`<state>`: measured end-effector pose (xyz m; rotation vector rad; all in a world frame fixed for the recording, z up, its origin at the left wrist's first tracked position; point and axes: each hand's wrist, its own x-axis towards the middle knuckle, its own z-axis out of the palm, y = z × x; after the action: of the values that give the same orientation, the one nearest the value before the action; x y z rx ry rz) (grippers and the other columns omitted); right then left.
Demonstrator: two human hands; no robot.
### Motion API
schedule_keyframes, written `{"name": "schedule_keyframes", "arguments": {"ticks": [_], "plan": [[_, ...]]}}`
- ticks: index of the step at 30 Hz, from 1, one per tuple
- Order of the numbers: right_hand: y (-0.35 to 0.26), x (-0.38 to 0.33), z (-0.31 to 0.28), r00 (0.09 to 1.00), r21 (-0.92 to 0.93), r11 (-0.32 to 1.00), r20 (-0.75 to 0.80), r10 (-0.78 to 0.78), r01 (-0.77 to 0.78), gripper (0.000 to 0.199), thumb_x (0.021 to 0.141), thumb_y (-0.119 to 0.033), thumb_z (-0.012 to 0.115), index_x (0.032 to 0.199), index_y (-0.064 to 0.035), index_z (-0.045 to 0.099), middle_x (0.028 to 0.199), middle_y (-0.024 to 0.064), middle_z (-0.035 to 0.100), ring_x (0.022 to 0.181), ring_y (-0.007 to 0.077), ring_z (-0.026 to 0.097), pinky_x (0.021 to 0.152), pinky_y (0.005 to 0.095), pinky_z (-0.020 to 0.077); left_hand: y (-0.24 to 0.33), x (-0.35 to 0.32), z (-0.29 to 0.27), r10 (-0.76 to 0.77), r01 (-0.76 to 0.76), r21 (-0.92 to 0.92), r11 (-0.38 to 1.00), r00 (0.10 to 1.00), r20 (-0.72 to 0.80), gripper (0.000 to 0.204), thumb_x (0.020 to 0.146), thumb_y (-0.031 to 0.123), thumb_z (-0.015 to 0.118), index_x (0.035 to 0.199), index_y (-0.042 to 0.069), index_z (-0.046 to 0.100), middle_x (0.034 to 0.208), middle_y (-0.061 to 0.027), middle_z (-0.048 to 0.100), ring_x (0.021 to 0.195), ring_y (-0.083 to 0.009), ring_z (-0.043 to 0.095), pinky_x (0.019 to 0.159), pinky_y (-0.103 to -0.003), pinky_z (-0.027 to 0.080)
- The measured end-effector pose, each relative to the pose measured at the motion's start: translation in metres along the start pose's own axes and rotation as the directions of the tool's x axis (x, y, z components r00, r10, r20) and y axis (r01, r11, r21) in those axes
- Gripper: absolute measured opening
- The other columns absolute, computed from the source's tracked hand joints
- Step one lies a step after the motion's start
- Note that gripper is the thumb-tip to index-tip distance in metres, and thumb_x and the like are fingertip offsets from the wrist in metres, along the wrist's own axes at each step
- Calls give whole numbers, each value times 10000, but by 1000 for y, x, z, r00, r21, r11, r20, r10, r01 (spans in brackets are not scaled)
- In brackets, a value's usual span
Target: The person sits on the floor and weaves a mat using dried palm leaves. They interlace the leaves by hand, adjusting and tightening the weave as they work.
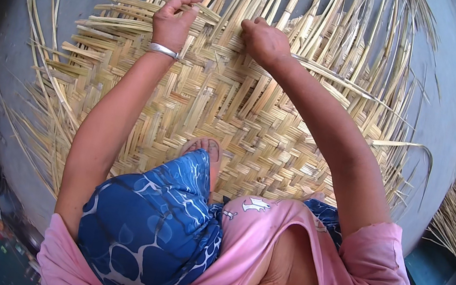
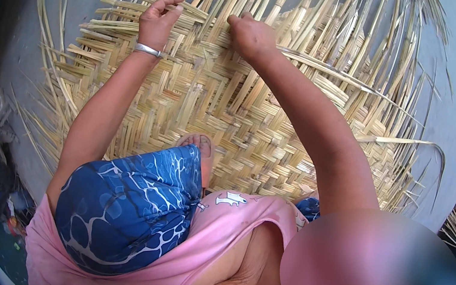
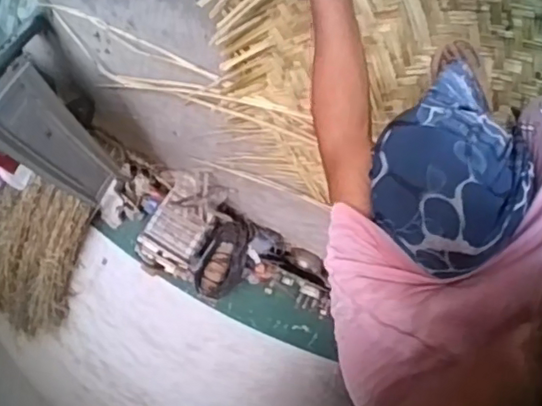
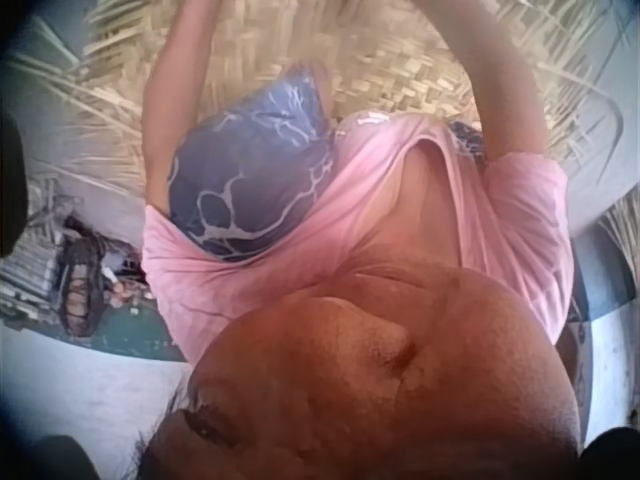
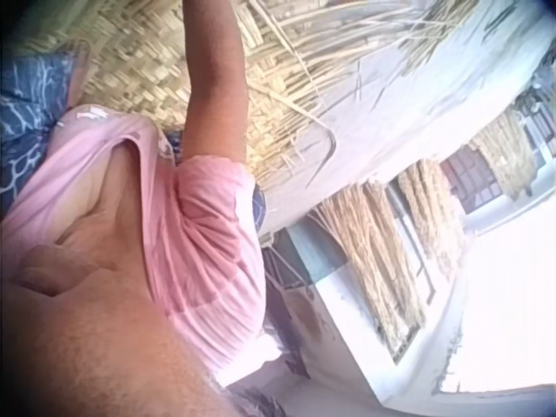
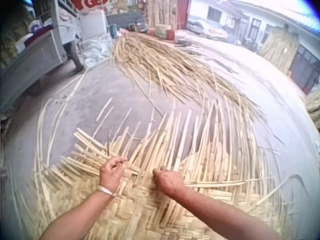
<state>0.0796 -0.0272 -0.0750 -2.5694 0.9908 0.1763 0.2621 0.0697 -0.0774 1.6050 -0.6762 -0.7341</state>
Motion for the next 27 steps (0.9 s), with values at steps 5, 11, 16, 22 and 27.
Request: {"name": "schedule_keyframes", "arguments": {"ticks": [5, 11, 16, 22, 27], "plan": [[-22, 10, -33, 976, -220, 957, 149, -158, 188, 127, 832, -75, 476, 925, -44, 556, 949, 150, 563, 659, 256, 605, 554, 368, 505, 3, -13, -16, 291, -298, 290, 909, 954, 70, 168, 828, 75, 611, 970, 68, 699, 999, -76, 678, 902, -129, 619, 763, -254, 482], [-54, 32, -16, 940, 105, 947, -195, -280, 304, 191, 834, -131, 523, 987, -32, 578, 984, 165, 572, 837, 330, 624, 731, 391, 514, 2, -3, -26, 254, -269, 279, 922, 963, 88, 164, 843, 79, 590, 963, 71, 703, 999, -80, 688, 941, -161, 642, 830, -266, 481], [-62, 64, -4, 999, 273, 961, 17, -41, 35, 262, 806, -361, 622, 936, -141, 679, 886, 105, 666, 900, 279, 623, 779, 407, 489, -9, 16, -49, 100, -180, 239, 954, 945, 311, 169, 850, 80, 583, 979, 63, 690, 907, -23, 687, 849, -112, 643, 739, -239, 498], [-69, 56, -9, 998, 274, 961, -43, 45, -32, 244, 823, -354, 606, 932, -145, 672, 865, 104, 664, 854, 301, 628, 740, 414, 493, 4, 42, -83, -348, 182, 314, 932, 695, 629, 200, 873, 73, 560, 1056, 38, 635, 914, -14, 653, 795, -89, 606, 714, -226, 490], [-71, 57, 3, 978, 393, 911, -111, 179, -122, 228, 822, -344, 617, 890, -131, 662, 823, 100, 662, 799, 305, 629, 696, 419, 492, -15, 64, -70, -265, 210, 164, 964, 819, 510, 245, 878, 77, 538, 1098, -1, 613, 896, -49, 658, 775, -89, 622, 664, -206, 492]]}}
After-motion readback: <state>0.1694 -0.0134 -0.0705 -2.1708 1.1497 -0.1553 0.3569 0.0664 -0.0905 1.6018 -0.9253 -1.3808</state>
